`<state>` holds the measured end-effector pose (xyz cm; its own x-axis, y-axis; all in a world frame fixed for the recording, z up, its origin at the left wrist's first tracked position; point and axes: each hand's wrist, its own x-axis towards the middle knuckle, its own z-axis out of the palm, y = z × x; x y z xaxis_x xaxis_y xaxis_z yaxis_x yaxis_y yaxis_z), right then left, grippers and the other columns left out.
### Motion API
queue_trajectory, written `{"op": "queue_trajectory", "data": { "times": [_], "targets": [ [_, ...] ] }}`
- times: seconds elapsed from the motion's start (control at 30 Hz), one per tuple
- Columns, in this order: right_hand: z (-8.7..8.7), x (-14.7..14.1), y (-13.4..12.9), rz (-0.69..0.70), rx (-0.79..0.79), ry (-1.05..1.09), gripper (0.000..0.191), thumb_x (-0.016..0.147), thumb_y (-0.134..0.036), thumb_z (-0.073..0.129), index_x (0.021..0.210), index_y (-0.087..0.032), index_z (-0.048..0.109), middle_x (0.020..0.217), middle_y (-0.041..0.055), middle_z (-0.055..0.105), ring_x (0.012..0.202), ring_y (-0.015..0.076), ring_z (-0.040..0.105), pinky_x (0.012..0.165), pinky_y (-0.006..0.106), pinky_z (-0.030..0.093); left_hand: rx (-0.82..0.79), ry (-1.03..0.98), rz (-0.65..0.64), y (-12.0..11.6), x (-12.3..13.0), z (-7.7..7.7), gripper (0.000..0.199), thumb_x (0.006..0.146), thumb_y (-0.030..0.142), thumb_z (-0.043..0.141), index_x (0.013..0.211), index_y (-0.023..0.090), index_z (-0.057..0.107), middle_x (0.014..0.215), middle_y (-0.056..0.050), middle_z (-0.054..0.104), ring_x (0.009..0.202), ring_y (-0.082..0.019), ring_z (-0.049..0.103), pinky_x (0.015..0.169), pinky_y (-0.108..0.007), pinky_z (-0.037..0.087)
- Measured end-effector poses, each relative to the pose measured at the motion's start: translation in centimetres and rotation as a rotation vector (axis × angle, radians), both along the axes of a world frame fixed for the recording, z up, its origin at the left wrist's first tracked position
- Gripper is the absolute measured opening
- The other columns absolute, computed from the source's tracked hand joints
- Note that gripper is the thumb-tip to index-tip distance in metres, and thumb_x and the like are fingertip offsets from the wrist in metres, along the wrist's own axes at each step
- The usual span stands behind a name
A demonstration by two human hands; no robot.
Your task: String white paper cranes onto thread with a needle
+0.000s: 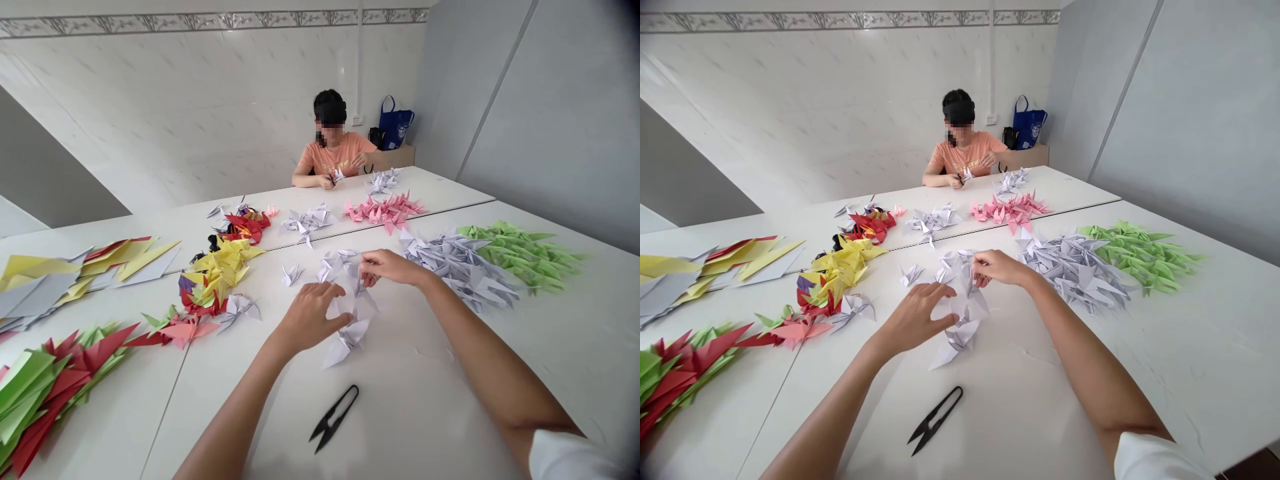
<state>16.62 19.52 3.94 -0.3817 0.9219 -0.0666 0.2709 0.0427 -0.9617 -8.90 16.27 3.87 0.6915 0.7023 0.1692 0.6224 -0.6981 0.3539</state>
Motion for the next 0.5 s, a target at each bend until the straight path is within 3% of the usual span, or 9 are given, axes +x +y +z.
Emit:
{"op": "queue_trajectory", "data": {
  "times": [0.1,0.2,0.3,0.5],
  "targets": [
    [0.5,0.7,0.3,-0.117,0.062,0.181,0.035,0.087,-0.050,0.069,0.079,-0.018,0.060,0.075,0.0016,0.064,0.067,0.0127,0.061,0.069,0.027,0.050,0.025,0.074,-0.040,-0.4,0.6,-1.0,0.024,0.087,0.031,0.069,0.110,0.022,0.066,0.107,-0.007,0.072,0.106,-0.030,0.065,0.104,-0.050,0.045],
    [1.0,0.5,0.3,-0.165,0.072,0.358,0.038,0.087,-0.056,0.065,0.080,-0.019,0.057,0.077,-0.0007,0.058,0.066,0.0108,0.053,0.065,0.025,0.046,0.047,0.126,-0.081,0.0,0.7,-2.0,0.008,0.091,0.022,0.062,0.096,0.022,0.068,0.096,-0.004,0.072,0.093,-0.023,0.068,0.110,-0.048,0.041],
    [1.5,-0.3,-0.2,-0.154,0.043,0.471,0.036,0.086,-0.052,0.065,0.076,-0.021,0.051,0.072,-0.0029,0.049,0.062,0.0112,0.045,0.060,0.025,0.042,0.079,0.147,-0.088,0.6,0.4,-2.5,0.017,0.095,0.016,0.052,0.088,0.021,0.066,0.086,-0.002,0.071,0.080,-0.019,0.068,0.112,-0.047,0.039],
    [2.7,-1.4,-1.2,-0.147,-0.030,0.545,0.034,0.085,-0.047,0.066,0.073,-0.022,0.046,0.068,-0.0035,0.040,0.060,0.0125,0.039,0.057,0.027,0.039,0.117,0.086,0.020,1.8,-0.5,-2.1,0.022,0.095,0.013,0.046,0.084,0.020,0.064,0.078,-0.003,0.069,0.076,-0.020,0.067,0.112,-0.050,0.038]
  ]
}}
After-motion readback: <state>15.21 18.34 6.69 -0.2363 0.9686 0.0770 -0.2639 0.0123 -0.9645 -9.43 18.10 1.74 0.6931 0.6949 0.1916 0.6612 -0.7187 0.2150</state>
